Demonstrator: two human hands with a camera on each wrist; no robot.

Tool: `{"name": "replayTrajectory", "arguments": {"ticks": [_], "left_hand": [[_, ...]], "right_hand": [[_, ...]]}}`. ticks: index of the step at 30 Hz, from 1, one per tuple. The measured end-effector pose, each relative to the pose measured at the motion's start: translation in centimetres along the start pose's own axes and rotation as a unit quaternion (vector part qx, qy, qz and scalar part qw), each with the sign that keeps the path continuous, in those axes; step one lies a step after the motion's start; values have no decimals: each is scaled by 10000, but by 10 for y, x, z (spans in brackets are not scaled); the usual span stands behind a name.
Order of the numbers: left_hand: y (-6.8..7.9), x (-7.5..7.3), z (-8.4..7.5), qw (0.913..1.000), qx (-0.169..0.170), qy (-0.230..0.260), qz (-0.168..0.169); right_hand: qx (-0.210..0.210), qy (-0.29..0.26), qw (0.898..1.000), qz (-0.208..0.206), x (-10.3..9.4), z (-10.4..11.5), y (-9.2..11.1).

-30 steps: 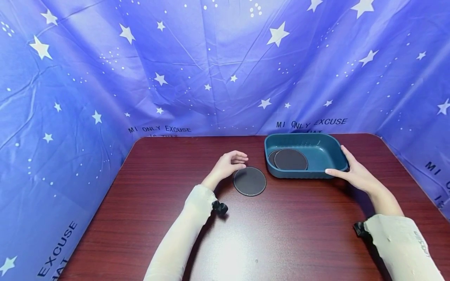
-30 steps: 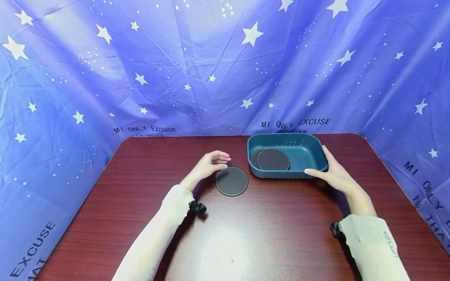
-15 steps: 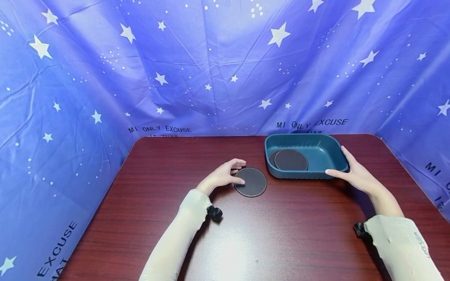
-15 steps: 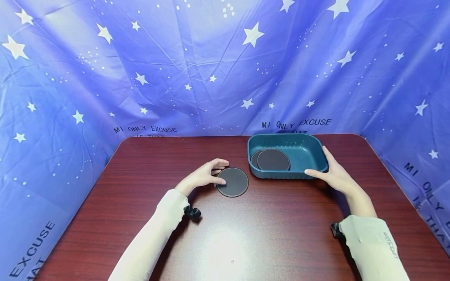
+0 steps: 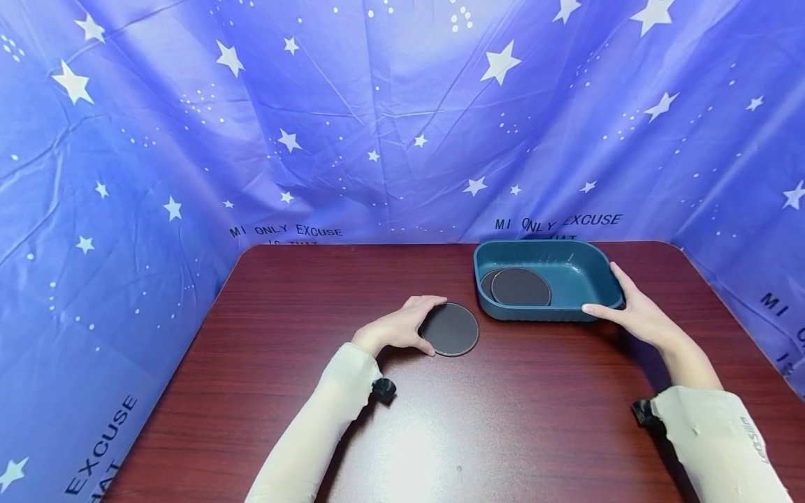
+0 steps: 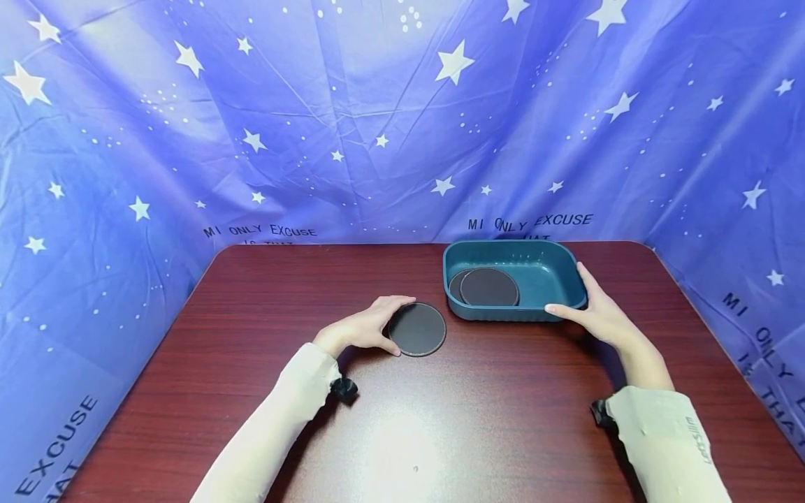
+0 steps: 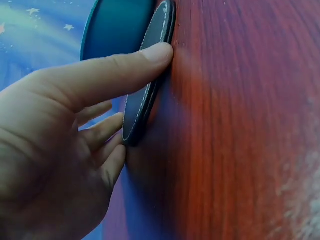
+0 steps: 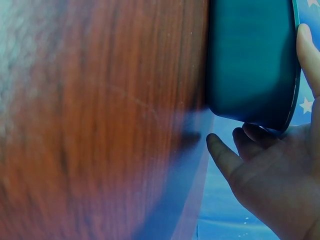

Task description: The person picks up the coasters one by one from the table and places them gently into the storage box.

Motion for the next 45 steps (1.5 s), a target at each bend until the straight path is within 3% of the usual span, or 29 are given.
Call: {"name": "replayTrajectory", "arguments": {"ticks": [14, 18, 28, 35, 40, 45], "left_hand": [[-9, 4, -11, 9968, -412, -686, -68], [-11, 5, -10, 9966, -508, -612, -206], [-10, 0, -1, 9959, -468, 326, -702], [-8, -9, 11, 9919, -534, 674, -935], [-9, -15, 15, 9789, -450, 1653, -1113], [-6, -18, 17, 9640, -379, 2308, -1265]], "right_hand": [[42, 41, 10000, 35, 0, -1, 1], [29, 39, 10000, 13, 0, -2, 1], [-12, 37, 10000, -9, 1, -2, 0], [21, 47, 10000, 13, 0, 0, 1], [11, 25, 10000, 7, 0, 1, 1], [26, 21, 10000, 10, 0, 1, 1]]}}
Point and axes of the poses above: each hand's wrist, its own y-axis away from the middle knuckle, its own x-axis out of the palm, z = x × y, the point moved 7 cm from there along -y, towards the middle knuckle, and after that the axes turned 1 degree about y, right-handed, at the moved point
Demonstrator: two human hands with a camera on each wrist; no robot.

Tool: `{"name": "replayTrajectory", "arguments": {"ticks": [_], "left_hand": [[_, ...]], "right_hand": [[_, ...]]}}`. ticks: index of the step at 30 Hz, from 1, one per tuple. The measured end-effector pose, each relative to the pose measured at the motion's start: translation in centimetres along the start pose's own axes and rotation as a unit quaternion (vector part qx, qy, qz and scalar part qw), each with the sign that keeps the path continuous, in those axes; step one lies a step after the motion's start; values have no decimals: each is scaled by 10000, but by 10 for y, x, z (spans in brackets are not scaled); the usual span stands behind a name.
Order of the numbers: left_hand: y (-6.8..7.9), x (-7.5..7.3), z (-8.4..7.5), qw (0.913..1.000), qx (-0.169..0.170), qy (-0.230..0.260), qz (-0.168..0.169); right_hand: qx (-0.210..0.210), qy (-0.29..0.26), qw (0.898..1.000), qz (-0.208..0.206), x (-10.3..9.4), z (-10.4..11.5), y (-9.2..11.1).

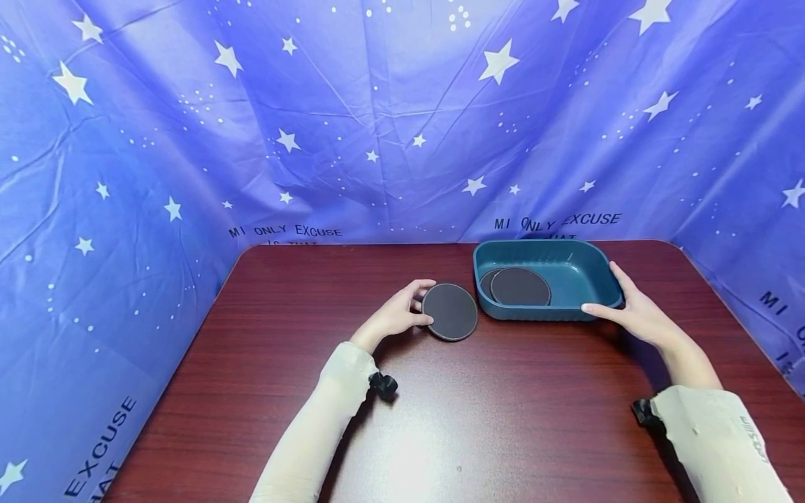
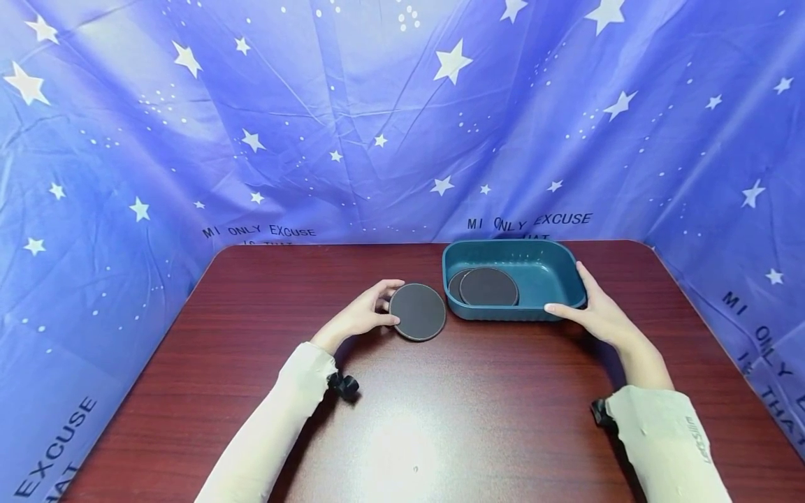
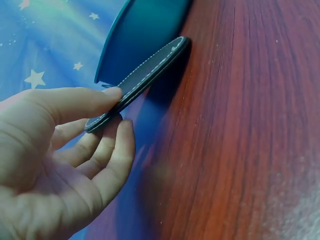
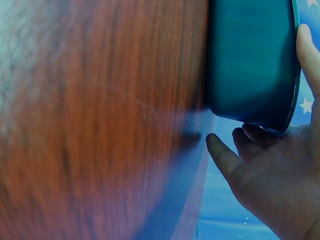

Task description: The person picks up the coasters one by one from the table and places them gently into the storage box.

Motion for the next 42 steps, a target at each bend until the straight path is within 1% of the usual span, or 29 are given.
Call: {"name": "replayTrajectory", "arguments": {"ticks": [5, 8, 19, 27, 33, 37, 42], "left_hand": [[0, -2, 6, 9965, -119, 821, -41], [1, -4, 7, 9942, -121, 1066, -79], [0, -9, 1, 9909, 63, 1345, -55], [-1, -14, -4, 9862, 128, 1647, -94], [-4, -18, -12, 9830, 260, 1813, -93], [-5, -23, -16, 9816, 291, 1885, -94], [-6, -30, -22, 9790, 321, 2005, -184]], "right_hand": [[-2, -7, 10000, -3, 0, 0, 0], [-17, -16, 10000, -8, 0, 0, 0], [-21, -32, 10000, -24, -1, 0, 2], [6, 20, 10000, -20, -2, -1, 1], [23, 32, 10000, -1, -2, -2, 0], [27, 33, 10000, 19, -1, -1, 0], [36, 114, 9999, 18, -1, 0, 0]]}}
Point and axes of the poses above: each hand's wrist, its own y-axis away from the middle knuckle, its own x-axis out of the palm, z = x × y, the point moved 7 cm from there along -y, towards the middle knuckle, and after that the axes turned 1 degree about y, right-handed, at the moved point
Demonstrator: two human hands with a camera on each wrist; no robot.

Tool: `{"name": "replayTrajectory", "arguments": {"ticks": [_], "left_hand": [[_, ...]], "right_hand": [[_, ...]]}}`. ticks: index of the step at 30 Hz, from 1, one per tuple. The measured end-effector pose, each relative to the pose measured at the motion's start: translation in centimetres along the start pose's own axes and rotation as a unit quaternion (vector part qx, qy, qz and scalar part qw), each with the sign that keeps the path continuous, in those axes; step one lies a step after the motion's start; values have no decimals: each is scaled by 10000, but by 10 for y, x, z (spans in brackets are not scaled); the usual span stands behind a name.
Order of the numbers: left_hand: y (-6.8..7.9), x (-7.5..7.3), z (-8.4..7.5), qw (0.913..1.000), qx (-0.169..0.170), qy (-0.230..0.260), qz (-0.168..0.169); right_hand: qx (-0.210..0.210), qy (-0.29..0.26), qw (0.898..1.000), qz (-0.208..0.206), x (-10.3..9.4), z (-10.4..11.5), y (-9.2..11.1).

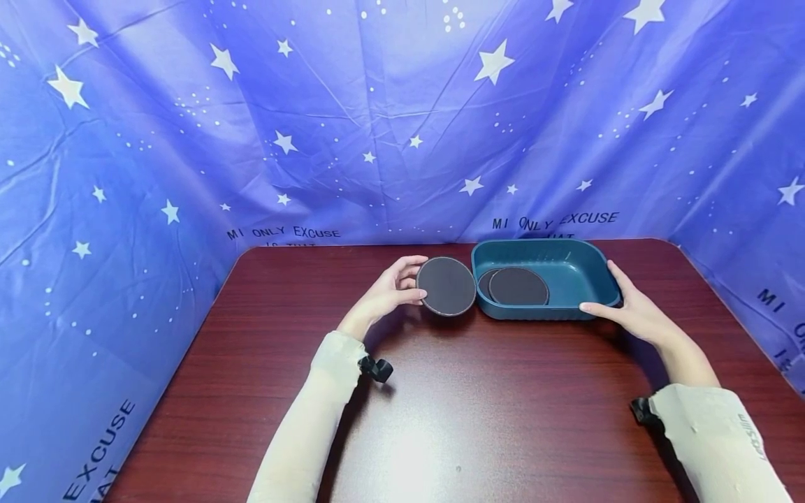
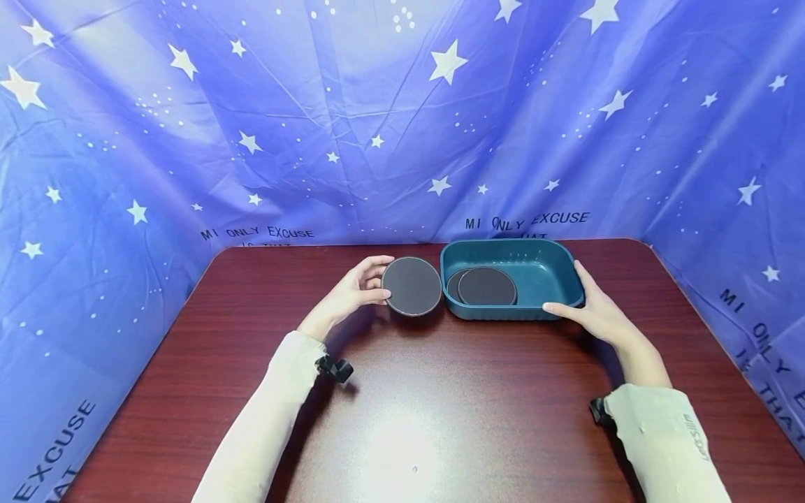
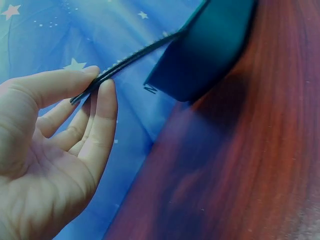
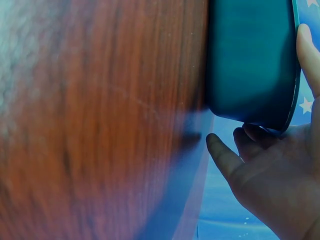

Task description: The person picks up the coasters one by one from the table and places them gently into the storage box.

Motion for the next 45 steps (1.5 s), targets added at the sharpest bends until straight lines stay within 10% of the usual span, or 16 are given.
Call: {"name": "replayTrajectory", "arguments": {"ticks": [25, 45], "left_hand": [[-45, 37, -17, 9989, 270, 344, -163], [-78, 73, -6, 9932, -361, -334, -1058]], "right_hand": [[37, -38, 10000, 11, 1, 3, 2], [-15, -97, 10000, 4, 0, 3, 2]]}}
Point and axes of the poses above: each hand's wrist, its own y-axis away from the middle knuckle, its own x-axis out of the palm, z = x × y, the point moved 7 cm from there along -y, towards the middle knuckle, and after that the axes turned 1 degree about y, right-handed, at the moved point
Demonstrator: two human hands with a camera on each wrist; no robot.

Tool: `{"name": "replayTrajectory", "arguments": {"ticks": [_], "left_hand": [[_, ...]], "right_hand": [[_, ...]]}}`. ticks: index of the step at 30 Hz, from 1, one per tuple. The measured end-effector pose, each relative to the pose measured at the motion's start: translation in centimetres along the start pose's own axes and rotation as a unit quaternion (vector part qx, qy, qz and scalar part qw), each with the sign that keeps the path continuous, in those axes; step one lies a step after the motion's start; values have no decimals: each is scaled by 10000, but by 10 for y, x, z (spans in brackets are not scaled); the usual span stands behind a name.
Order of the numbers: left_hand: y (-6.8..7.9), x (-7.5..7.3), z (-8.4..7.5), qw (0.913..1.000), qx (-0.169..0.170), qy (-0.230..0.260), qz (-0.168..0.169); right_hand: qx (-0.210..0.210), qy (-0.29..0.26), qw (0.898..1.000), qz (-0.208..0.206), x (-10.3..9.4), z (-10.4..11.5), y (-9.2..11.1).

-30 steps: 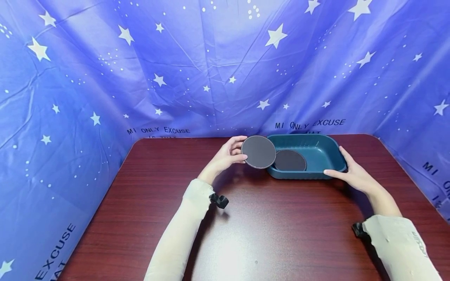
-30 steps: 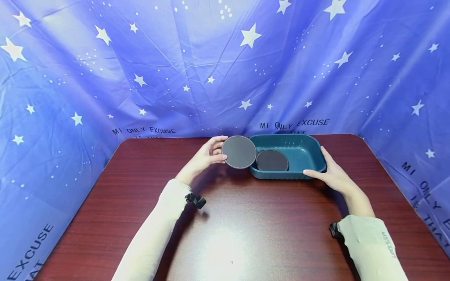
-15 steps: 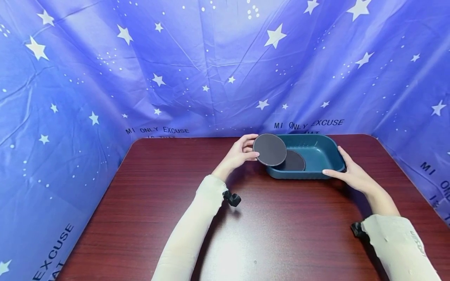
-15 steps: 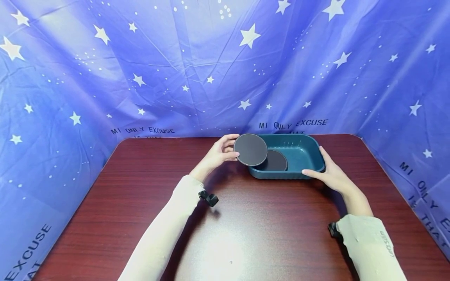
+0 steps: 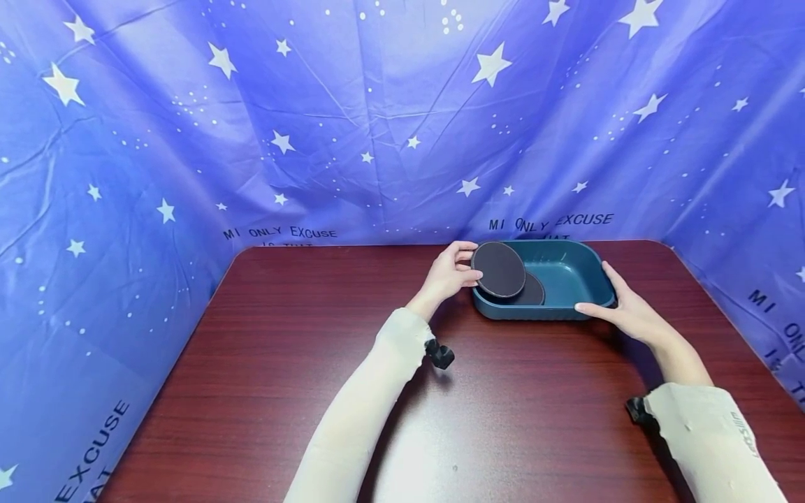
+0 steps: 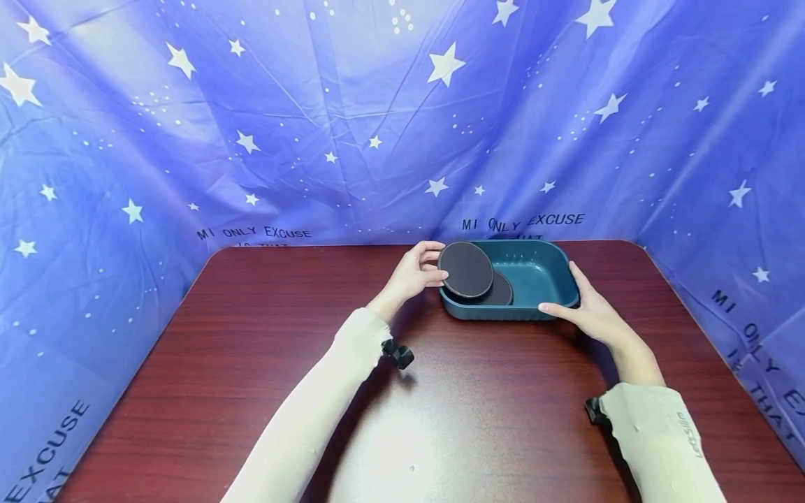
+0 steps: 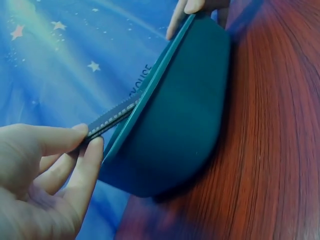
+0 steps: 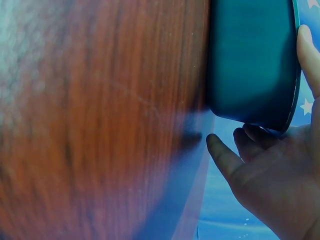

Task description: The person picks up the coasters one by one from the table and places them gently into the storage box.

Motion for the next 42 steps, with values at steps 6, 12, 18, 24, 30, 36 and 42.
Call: {"name": "replayTrajectory", "arguments": {"ticks": [6, 12, 18, 24, 30, 36, 42], "left_hand": [[-3, 5, 0, 9977, -111, -575, -330], [0, 9, -7, 9910, -43, -1229, -527], [4, 12, -10, 9845, 106, -1609, -686], [7, 10, -11, 9805, 295, -1763, -822], [10, 7, -14, 9722, 473, -2114, -890], [12, 4, -11, 9768, 539, -1897, -835], [15, 0, -4, 9889, 491, -1255, -633]], "right_hand": [[-4, -8, 10000, -9, 0, 1, 0], [11, -16, 10000, 2, -1, 0, 1], [-4, 14, 10000, -26, -1, 0, 0], [-33, 58, 10000, -70, 1, -1, -2], [-94, 8, 9999, -74, 2, 1, -4], [-109, 13, 9999, -9, 2, -1, -4], [-33, 93, 9999, 46, 2, -6, -1]]}}
Point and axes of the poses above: each hand's wrist, its own y-axis away from the middle knuckle, its own x-axis out of the palm, z = x × y, the point moved 7 cm from there along -y, towards the middle knuckle, and after that the axes turned 1 degree about y, right-handed, at the moved point
